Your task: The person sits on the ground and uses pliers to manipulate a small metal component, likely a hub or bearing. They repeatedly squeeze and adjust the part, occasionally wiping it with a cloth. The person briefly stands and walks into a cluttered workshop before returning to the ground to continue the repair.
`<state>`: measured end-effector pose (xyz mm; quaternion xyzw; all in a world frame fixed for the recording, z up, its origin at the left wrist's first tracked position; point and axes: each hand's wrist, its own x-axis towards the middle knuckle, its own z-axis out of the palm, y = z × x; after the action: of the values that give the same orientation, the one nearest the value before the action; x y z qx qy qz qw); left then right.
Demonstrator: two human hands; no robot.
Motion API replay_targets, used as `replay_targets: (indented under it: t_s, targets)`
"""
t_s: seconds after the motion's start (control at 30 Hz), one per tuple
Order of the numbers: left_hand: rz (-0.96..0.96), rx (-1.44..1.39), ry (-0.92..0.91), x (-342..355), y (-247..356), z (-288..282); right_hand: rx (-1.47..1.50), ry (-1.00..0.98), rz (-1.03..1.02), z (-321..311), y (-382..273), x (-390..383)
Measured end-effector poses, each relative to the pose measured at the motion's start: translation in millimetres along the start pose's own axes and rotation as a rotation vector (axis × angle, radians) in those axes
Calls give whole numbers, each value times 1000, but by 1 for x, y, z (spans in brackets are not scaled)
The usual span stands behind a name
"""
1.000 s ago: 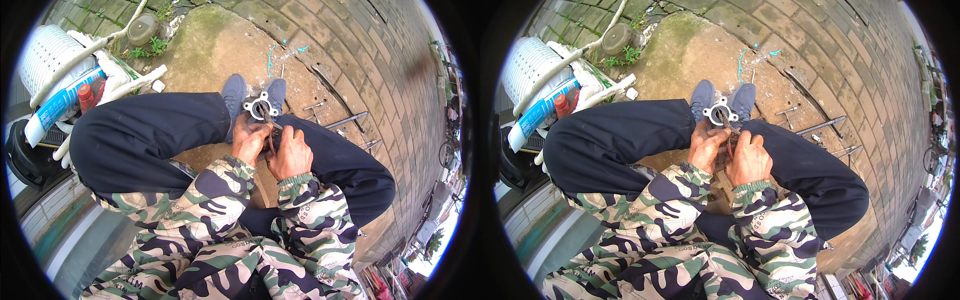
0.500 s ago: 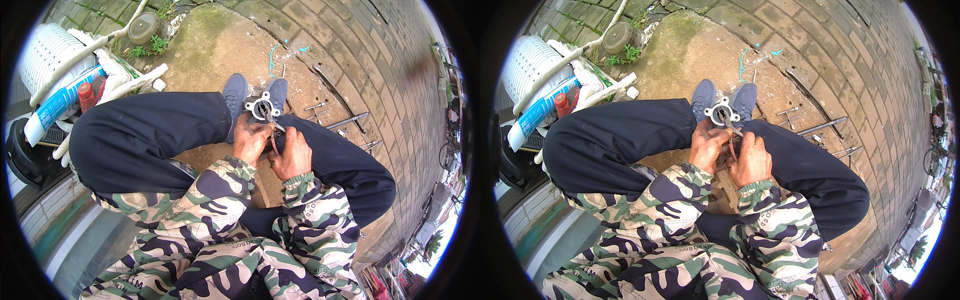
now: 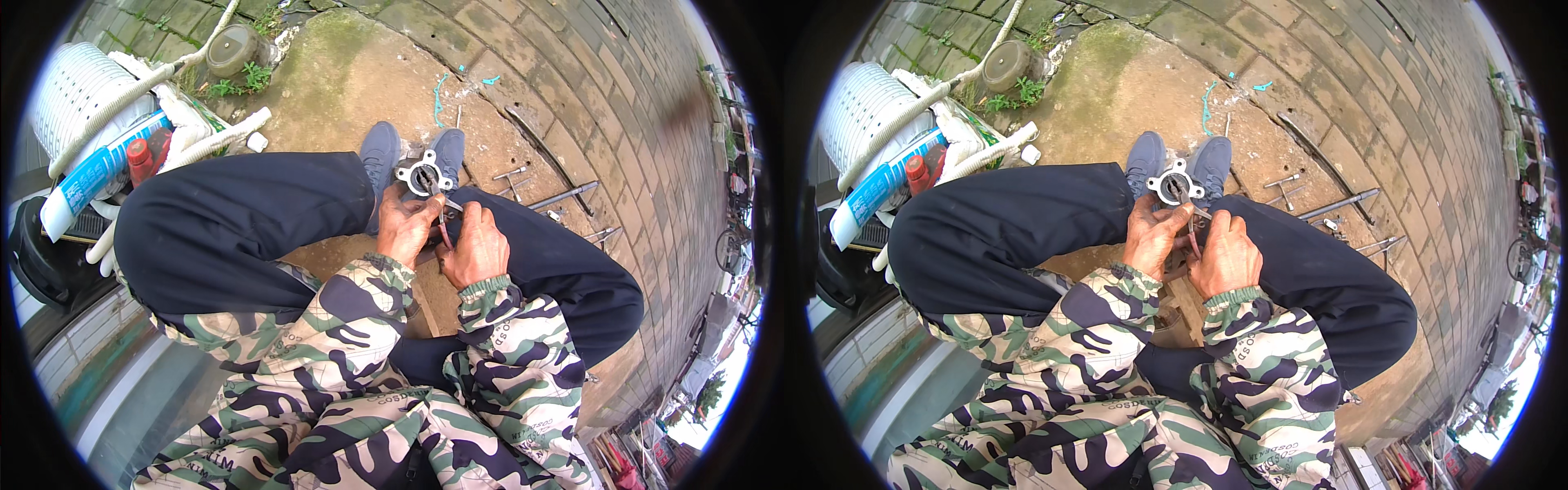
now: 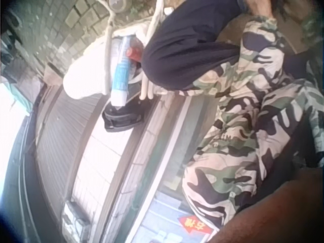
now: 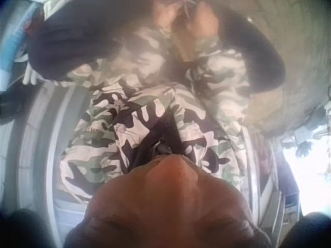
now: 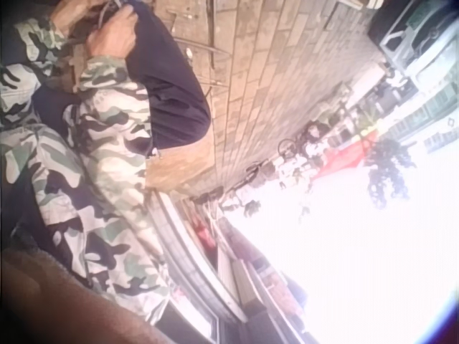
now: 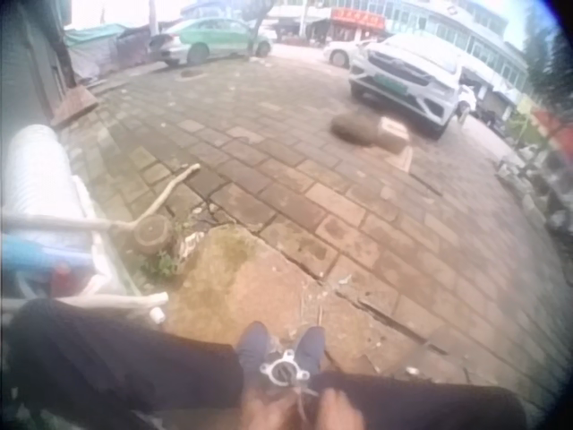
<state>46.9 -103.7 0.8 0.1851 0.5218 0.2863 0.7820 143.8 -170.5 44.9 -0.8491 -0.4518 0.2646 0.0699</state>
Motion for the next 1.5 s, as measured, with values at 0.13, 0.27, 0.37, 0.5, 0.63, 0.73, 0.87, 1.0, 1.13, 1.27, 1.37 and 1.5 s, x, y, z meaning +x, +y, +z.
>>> replay_targets:
  t_s: [0.13,0.27,0.37,0.5,0.63,0.73,0.87,1.0,1.13,1.27,1.37,1.5]
  targets:
    - [39,51,-9,6,-8,-3,40,-3,-8,3,6,1]
    - [47,45,22,1,-4,0,22,8,-9,7,7,-1]
    - [68,49,22,5,-9,-4,-63,-44,6,-4,-5,-1]
    - [59,43,-32,8,-8,-8,-41,-3,45,0,-8,-1]
    - [72,32,-12,8,-13,-7,-55,-35,34,0,-5,-3]
    - [39,52,14,4,-9,0,-77,-42,47,-11,-8,-3]
    - [40,22,30,5,-6,-5,-40,-33,19,2,-5,0]
    - [52,8,3,7,-9,-4,-19,-23,21,1,-2,-1]
    - [61,-28,-19,5,-7,-1,10,18,-8,6,2,-1]
    - [235,421,133,21,-15,-17,-21,40,7,12,6,-1]
    - [615,670,322,51,-11,-30,-104,13,71,8,-3,2]
    - [477,627,90,53,-6,-24,-181,9,129,3,-11,8]
